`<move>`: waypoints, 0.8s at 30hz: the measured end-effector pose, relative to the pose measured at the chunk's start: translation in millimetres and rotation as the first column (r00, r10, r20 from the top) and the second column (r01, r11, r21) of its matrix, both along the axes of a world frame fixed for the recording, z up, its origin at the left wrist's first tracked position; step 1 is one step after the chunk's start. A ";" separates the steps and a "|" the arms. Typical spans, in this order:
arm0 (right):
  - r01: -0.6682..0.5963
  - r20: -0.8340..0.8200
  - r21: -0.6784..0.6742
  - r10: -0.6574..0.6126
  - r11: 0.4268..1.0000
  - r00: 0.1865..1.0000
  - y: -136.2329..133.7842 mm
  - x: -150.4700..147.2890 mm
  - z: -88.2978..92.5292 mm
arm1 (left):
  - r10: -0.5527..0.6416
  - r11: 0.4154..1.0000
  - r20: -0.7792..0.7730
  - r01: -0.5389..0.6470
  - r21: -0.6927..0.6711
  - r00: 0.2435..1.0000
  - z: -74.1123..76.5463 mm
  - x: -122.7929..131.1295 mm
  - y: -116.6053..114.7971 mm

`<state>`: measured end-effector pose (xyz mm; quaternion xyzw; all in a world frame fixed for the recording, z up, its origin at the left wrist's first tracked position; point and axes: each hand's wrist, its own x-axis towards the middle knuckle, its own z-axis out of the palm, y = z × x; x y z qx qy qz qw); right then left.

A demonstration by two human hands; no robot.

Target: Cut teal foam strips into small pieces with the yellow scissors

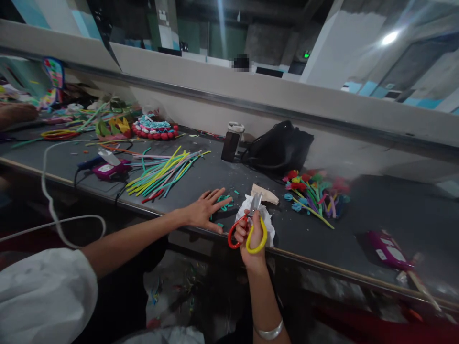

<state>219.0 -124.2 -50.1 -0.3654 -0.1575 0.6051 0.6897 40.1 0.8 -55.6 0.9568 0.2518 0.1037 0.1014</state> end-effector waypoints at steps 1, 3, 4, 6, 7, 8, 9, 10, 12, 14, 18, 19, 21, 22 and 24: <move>0.012 0.000 -0.004 -0.012 1.000 1.000 -0.2 3.0 -0.4 | 0.004 1.000 0.006 -0.004 0.007 1.000 -3.5 11.1 -1.2; 0.042 0.004 -0.010 -0.042 0.999 0.999 -1.1 9.5 -1.3 | 0.050 0.999 0.048 -0.050 0.004 0.998 -8.2 32.2 3.5; 0.060 0.008 -0.011 -0.060 0.998 0.998 -1.7 12.7 -1.8 | 0.081 0.997 0.074 -0.081 0.002 0.994 -9.6 42.3 8.2; 0.100 0.020 -0.009 -0.099 0.995 0.995 -2.8 18.4 -2.6 | 0.081 0.997 0.146 -0.081 -0.007 0.986 -11.2 61.0 18.7; 0.118 0.027 -0.007 -0.118 0.993 0.993 -3.3 20.6 -2.9 | 0.063 0.998 0.159 -0.063 -0.005 0.985 -11.6 69.5 23.4; 0.133 0.035 -0.004 -0.133 0.991 0.990 -3.6 22.3 -3.0 | 0.052 0.999 0.170 -0.052 -0.006 0.984 -11.8 77.2 27.4; 0.145 0.043 -0.001 -0.145 0.989 0.989 -3.9 23.5 -3.0 | 0.044 0.999 0.181 -0.043 -0.010 0.983 -11.8 83.7 30.4; 0.152 0.051 0.001 -0.152 0.988 0.987 -4.1 24.1 -2.8 | 0.043 0.999 0.192 -0.041 -0.016 0.980 -11.6 88.7 32.6; 0.162 0.067 0.004 -0.162 0.987 0.985 -4.5 23.8 -1.9 | 0.050 0.998 0.223 -0.044 -0.034 0.974 -10.7 93.1 34.4; 0.169 0.085 0.008 -0.170 0.985 0.982 -5.4 22.3 -0.6 | 0.059 0.997 0.258 -0.046 -0.055 0.964 -9.4 89.1 33.5; 0.188 0.125 0.034 -0.191 0.982 0.974 -8.4 16.7 2.6 | 0.066 0.995 0.357 -0.036 -0.090 0.932 -7.1 58.7 25.3; 0.191 0.137 0.043 -0.195 0.981 0.971 -9.2 14.9 3.4 | 0.077 0.994 0.391 -0.043 -0.096 0.917 -6.1 48.2 22.4; 0.197 0.161 0.061 -0.204 0.979 0.966 -9.7 10.7 4.6 | 0.129 0.990 0.475 -0.089 -0.106 0.870 -2.6 26.0 15.2; 0.200 0.172 0.070 -0.209 0.977 0.963 -9.3 8.4 4.8 | 0.160 0.987 0.516 -0.121 -0.108 0.842 -0.1 14.9 10.4; 0.207 0.192 0.087 -0.220 0.974 0.956 -7.0 4.1 4.5 | 0.224 0.974 0.591 -0.198 -0.111 0.775 5.3 -6.2 -4.0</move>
